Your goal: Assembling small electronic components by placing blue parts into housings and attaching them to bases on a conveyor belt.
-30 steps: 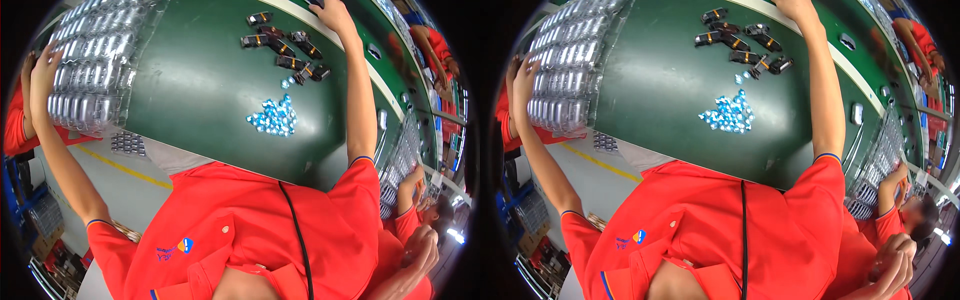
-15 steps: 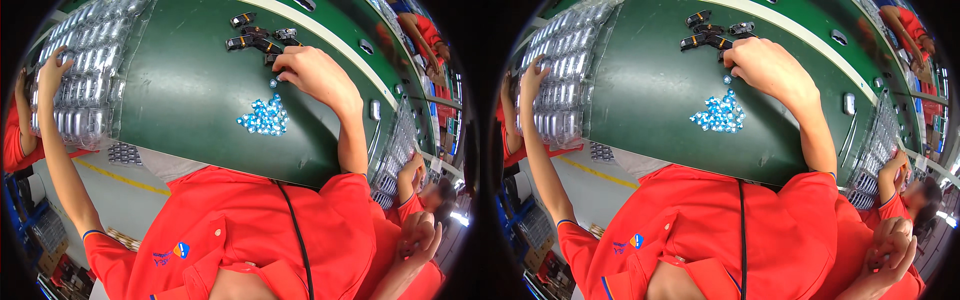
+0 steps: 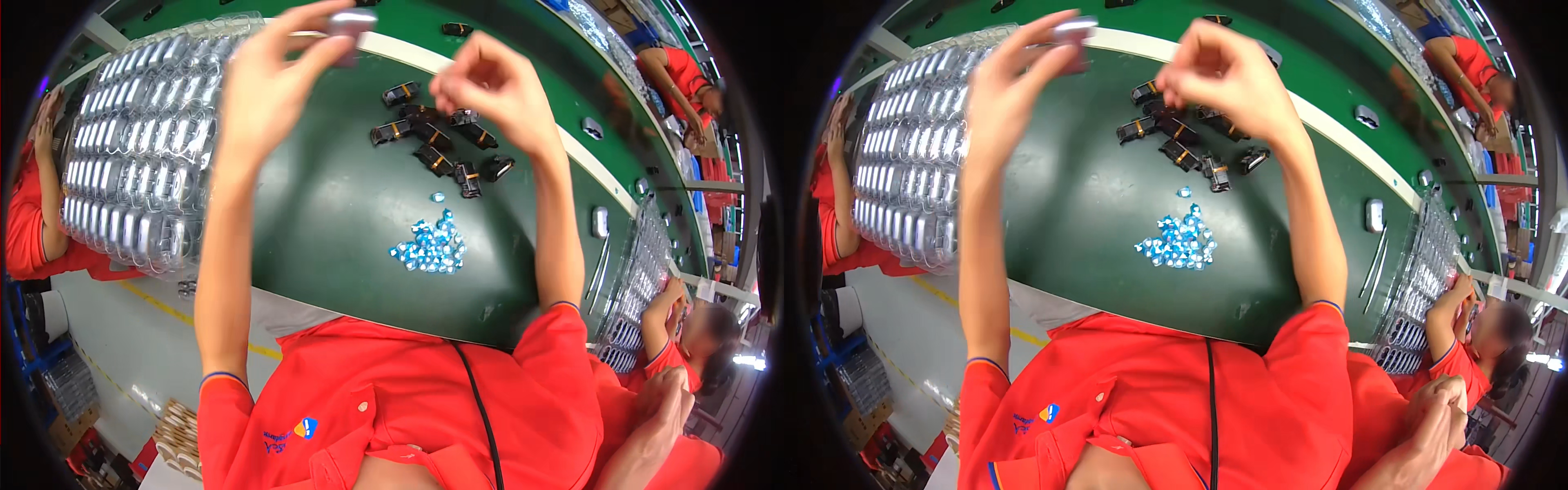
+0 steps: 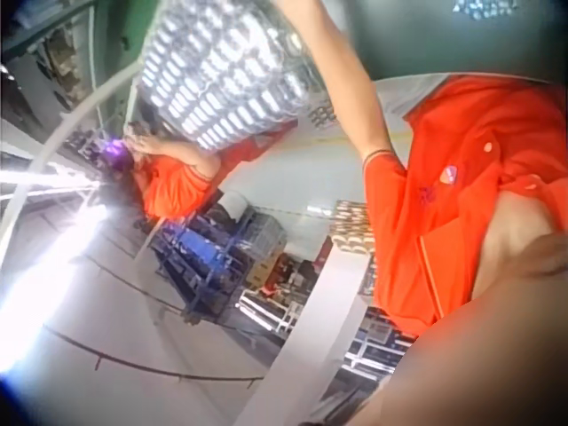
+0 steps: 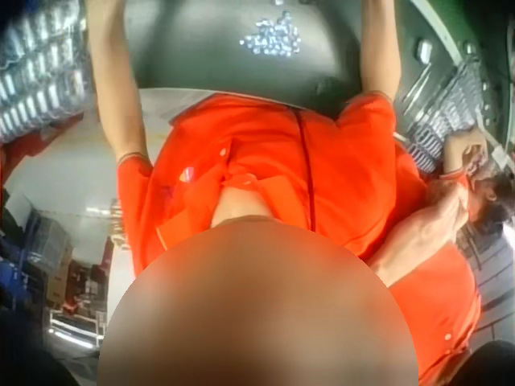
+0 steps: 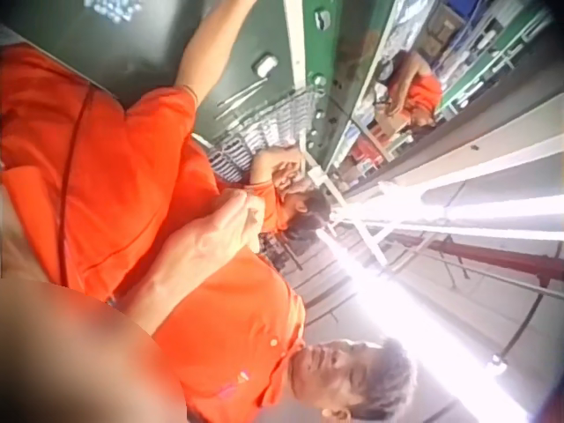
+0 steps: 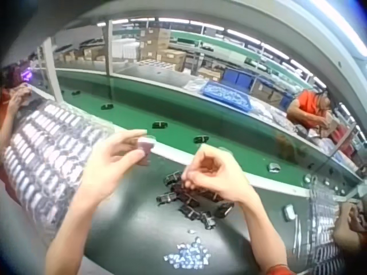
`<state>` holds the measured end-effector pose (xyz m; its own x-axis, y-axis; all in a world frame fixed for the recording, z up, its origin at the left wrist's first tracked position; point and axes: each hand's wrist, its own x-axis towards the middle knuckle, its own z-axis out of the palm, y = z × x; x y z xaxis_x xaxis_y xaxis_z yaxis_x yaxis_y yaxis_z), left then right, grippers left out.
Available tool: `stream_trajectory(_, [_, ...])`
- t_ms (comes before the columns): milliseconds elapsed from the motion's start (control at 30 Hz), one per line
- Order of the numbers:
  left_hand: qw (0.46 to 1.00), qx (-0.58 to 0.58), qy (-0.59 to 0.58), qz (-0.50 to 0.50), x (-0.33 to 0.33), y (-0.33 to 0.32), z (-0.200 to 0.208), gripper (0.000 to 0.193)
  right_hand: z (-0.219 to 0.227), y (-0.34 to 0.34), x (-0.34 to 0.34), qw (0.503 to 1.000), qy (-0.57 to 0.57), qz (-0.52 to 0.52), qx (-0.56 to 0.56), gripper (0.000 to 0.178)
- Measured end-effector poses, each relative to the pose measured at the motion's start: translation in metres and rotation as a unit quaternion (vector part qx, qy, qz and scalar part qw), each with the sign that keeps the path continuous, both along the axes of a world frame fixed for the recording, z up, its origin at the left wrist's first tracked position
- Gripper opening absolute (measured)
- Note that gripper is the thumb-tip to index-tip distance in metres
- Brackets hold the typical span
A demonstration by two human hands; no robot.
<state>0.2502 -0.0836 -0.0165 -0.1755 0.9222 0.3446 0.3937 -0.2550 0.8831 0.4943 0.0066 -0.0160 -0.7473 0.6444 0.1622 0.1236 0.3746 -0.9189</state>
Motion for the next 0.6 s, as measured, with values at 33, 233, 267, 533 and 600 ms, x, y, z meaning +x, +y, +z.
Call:
stream_trajectory(33, [0.998, -0.013, -0.053, -0.032, 0.008, 0.021, -0.017, 0.041, 0.001, 0.011, -0.011, 0.995, 0.086, 0.005, -0.046, 0.013])
stream_trajectory(233, [0.955, -0.019, -0.294, -0.028, 0.019, 0.063, -0.096, 0.039, -0.035, 0.062, -0.041, 0.965, 0.183, -0.141, -0.126, 0.015])
stream_trajectory(267, [0.955, -0.024, -0.294, -0.030, 0.018, 0.065, -0.098, 0.039, -0.044, 0.065, -0.037, 0.966, 0.171, -0.140, -0.130, 0.017])
stream_trajectory(533, [0.952, -0.014, -0.290, -0.099, 0.011, 0.074, -0.094, 0.042, -0.068, 0.064, -0.037, 0.982, 0.087, -0.111, -0.125, 0.026])
stream_trajectory(600, [0.941, -0.007, -0.320, -0.110, 0.014, 0.073, -0.092, 0.042, -0.067, 0.062, -0.039, 0.983, 0.078, -0.105, -0.131, 0.026])
